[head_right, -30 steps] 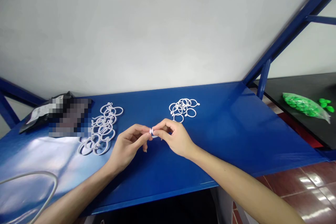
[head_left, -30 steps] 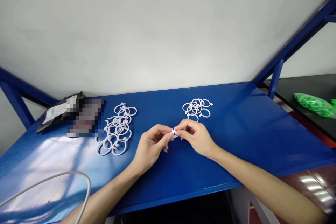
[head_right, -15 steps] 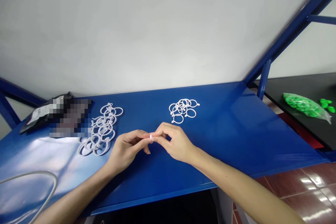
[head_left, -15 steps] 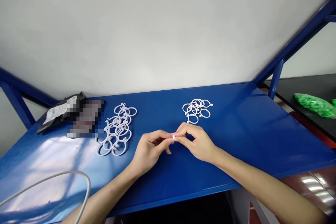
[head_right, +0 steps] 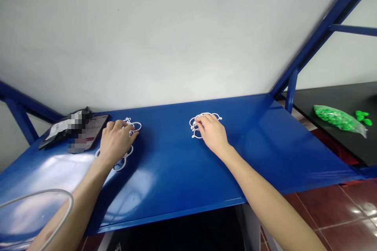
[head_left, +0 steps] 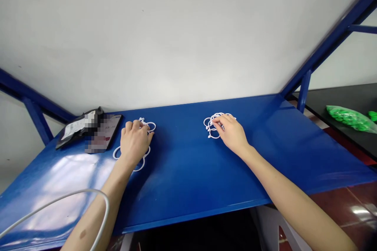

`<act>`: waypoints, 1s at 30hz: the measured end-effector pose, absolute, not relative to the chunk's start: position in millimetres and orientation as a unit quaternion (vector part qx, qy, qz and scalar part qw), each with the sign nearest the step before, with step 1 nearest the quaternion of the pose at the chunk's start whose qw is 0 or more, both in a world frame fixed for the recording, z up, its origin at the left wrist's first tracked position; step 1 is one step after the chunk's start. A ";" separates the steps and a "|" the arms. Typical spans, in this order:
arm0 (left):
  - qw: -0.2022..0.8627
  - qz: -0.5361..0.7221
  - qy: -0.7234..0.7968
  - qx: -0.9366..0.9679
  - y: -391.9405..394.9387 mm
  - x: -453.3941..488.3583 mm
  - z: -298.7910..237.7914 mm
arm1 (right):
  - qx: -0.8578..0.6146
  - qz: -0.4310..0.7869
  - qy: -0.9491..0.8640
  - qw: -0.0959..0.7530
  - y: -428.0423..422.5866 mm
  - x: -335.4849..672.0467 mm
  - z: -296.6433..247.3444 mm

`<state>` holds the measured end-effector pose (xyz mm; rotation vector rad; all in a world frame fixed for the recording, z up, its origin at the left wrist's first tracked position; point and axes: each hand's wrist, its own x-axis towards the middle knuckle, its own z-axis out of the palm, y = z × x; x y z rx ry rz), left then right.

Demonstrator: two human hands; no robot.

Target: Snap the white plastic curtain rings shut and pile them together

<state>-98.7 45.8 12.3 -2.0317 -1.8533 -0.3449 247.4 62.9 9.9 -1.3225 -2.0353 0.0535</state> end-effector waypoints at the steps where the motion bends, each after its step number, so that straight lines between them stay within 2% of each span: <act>1: 0.183 -0.119 -0.652 -0.726 46.4 -102.4 11.8 | -0.531 0.015 -0.778 0.335 66.5 251.6 9.6; 4: 0.188 -0.134 -0.643 -0.730 45.5 -102.6 13.8 | -0.573 0.007 -0.755 0.319 68.7 256.5 11.2; 8: 0.211 -0.220 -0.584 -0.752 39.0 -83.6 19.9 | -0.542 0.043 -0.749 0.379 55.7 245.4 16.7; 11: 0.196 -0.278 -0.461 -0.820 26.8 -57.5 22.5 | -0.482 0.201 -0.749 0.407 40.0 227.8 18.9; 14: 0.160 -0.288 -0.353 -0.875 10.8 -30.7 23.0 | -0.436 0.379 -0.723 0.378 26.2 210.5 17.6; 18: 0.134 -0.299 -0.312 -0.892 -1.9 -12.9 21.3 | -0.417 0.487 -0.690 0.337 19.3 200.7 13.6; 20: 0.081 -0.322 -0.324 -0.886 -4.4 -10.4 18.3 | -0.413 0.514 -0.670 0.341 19.6 201.3 12.0; 23: -0.082 -0.380 -0.409 -0.826 -7.9 -6.8 12.7 | -0.410 0.540 -0.648 0.347 19.6 203.3 11.2; 27: -0.319 -0.400 -0.508 -0.693 -10.8 -0.7 9.0 | -0.414 0.482 -0.698 0.331 16.3 202.5 13.3; 30: -0.398 -0.396 -0.507 -0.654 -9.2 0.0 7.5 | -0.421 0.437 -0.712 0.354 14.6 201.0 16.1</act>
